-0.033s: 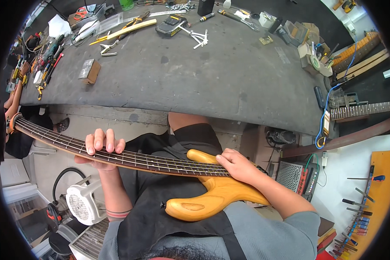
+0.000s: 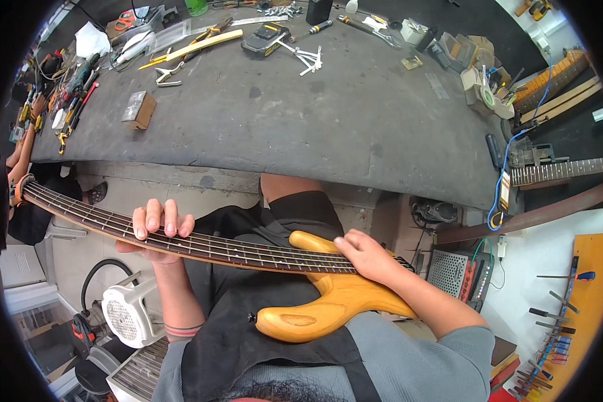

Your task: The person adjusts the tuning pegs on the headstock of a bass guitar using a screwdriver. They then hold the instrument, pluck the strings to test the sound, and inspect the neck and body.

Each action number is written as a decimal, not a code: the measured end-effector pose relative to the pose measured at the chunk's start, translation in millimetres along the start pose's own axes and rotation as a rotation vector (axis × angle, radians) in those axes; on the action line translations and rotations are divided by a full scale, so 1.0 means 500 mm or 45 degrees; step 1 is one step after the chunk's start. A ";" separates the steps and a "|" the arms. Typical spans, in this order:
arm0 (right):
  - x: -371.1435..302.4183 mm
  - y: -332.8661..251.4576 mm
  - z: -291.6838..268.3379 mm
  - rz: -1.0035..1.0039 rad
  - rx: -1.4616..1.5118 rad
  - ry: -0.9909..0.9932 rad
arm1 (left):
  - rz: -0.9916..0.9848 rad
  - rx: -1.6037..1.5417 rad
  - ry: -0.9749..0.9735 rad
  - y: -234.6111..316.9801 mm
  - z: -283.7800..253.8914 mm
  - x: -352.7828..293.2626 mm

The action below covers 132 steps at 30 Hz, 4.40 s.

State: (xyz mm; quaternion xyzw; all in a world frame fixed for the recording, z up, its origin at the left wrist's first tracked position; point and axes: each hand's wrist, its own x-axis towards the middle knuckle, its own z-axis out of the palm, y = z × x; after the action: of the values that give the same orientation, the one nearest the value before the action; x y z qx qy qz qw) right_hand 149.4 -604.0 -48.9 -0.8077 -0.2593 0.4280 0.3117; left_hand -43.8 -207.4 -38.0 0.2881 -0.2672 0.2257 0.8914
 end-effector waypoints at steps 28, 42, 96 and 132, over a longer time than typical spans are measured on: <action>0.028 0.003 0.001 0.048 0.173 -0.042 | -0.034 0.066 0.102 0.006 0.013 -0.009; 0.079 0.022 0.021 -0.002 0.142 -0.080 | -0.013 0.960 0.688 0.037 0.111 -0.009; -0.013 -0.022 -0.002 -0.349 -0.209 0.255 | -0.018 0.637 0.535 0.021 0.090 -0.010; -0.005 0.000 0.003 -0.447 -0.061 0.191 | 0.166 0.152 0.333 0.078 0.075 0.026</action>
State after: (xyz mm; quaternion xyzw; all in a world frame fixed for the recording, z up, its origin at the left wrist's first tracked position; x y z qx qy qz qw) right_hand 147.0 -605.4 -48.3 -0.7869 -0.3822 0.2995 0.3807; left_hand -68.6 -199.5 11.2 0.2908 -0.1532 0.3340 0.8834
